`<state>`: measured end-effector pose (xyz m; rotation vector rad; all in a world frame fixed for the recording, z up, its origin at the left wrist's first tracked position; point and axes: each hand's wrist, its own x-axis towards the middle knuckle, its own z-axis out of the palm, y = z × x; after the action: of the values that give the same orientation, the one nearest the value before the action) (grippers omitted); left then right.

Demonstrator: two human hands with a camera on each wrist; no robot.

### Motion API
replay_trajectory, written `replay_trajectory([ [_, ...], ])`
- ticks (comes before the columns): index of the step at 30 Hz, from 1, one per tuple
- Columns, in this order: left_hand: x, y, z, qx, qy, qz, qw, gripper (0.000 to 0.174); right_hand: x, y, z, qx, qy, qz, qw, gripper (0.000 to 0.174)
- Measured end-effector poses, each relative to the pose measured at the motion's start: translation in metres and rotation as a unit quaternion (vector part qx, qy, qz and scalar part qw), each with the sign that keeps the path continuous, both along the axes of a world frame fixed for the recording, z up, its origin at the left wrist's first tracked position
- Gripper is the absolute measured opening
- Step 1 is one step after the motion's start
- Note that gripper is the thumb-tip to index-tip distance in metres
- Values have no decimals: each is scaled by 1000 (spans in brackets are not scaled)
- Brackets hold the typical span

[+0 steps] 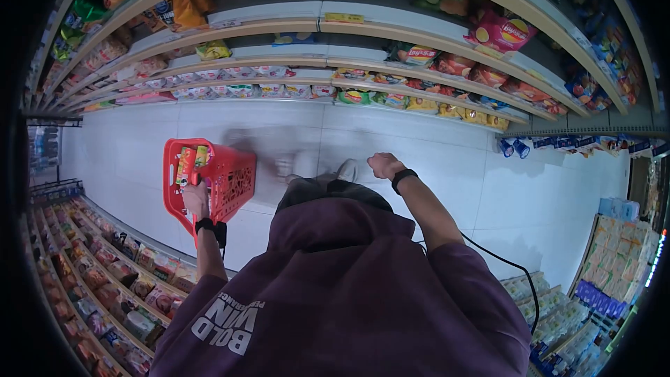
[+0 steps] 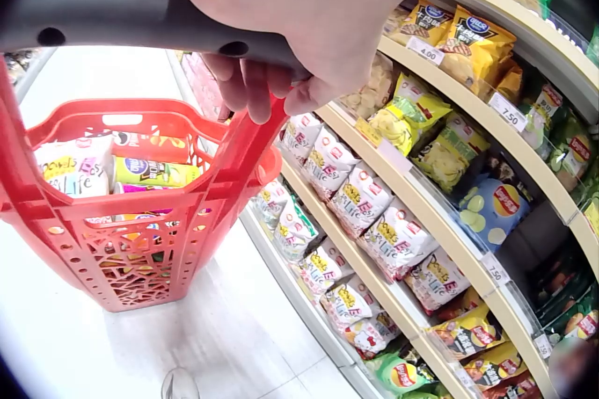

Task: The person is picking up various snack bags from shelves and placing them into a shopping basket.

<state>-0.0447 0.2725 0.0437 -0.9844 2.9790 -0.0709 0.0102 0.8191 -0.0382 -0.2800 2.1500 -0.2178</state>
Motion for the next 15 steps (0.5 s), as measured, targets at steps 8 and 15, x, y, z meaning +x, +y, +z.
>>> replay_trajectory([
  [8,-2,8,7,7,29,-9,1000,52,-10,-4,-1,-5,3,13,1000,33],
  [15,17,45,9,-66,244,-155,955,63,-13,-10,-5,-30,29,1,999,24],
])
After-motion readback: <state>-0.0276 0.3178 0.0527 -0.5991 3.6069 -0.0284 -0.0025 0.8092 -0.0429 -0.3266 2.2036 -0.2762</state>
